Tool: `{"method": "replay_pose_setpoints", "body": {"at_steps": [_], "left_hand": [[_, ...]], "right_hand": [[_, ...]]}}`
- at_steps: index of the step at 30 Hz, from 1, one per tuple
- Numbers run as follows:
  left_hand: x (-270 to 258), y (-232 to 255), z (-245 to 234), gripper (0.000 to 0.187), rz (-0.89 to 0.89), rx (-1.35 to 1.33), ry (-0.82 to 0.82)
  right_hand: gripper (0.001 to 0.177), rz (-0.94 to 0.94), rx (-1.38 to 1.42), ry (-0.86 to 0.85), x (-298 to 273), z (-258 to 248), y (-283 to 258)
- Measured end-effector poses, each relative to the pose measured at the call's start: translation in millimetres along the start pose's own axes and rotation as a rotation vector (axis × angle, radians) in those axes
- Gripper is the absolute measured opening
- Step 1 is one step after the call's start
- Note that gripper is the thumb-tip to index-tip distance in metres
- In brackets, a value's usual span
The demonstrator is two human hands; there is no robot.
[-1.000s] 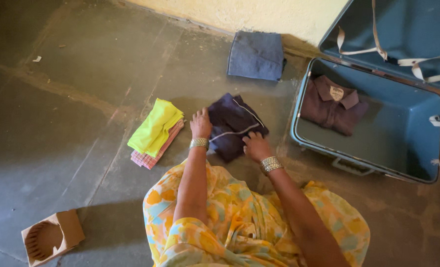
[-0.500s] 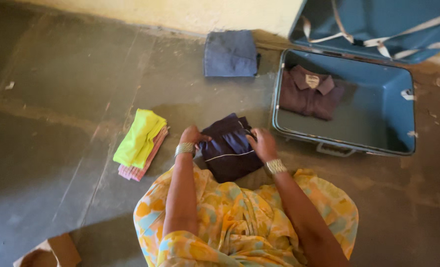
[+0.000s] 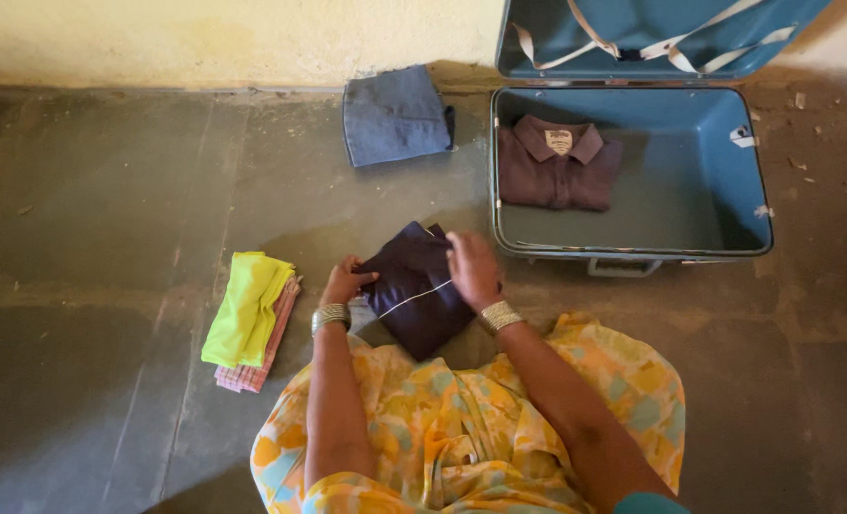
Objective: The person sits on the floor and folds several garments, including a purple shirt, dark trousers, a yellow cloth, jeans, and a pink checkered cloth. They place each folded item into an open suitcase and close the lid at the end.
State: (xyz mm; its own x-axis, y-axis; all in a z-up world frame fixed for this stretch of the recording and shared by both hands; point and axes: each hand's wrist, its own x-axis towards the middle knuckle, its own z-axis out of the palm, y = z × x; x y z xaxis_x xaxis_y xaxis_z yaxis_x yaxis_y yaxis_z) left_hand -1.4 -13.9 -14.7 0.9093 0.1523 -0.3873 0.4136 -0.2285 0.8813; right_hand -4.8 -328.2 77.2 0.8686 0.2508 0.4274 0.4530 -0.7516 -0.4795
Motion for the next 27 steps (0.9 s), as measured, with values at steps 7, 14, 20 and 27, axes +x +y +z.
{"method": "replay_pose_setpoints", "body": {"at_steps": [7,14,20,27], "left_hand": [[-4,1,26,0.049,0.314,0.353,0.447],[-41,39,26,0.109,-0.089,0.680,0.583],[-41,33,25,0.076,-0.111,0.309,0.250],[-27,9,29,0.056,0.020,0.128,0.213]], "right_hand": [[0.060,-0.182,-0.245,-0.399,-20,16,-19],[0.060,0.128,0.201,-0.326,-9,46,37],[0.074,0.106,0.295,-0.137,-1,60,60],[0.062,0.528,0.688,-0.541,-1,43,68]]}}
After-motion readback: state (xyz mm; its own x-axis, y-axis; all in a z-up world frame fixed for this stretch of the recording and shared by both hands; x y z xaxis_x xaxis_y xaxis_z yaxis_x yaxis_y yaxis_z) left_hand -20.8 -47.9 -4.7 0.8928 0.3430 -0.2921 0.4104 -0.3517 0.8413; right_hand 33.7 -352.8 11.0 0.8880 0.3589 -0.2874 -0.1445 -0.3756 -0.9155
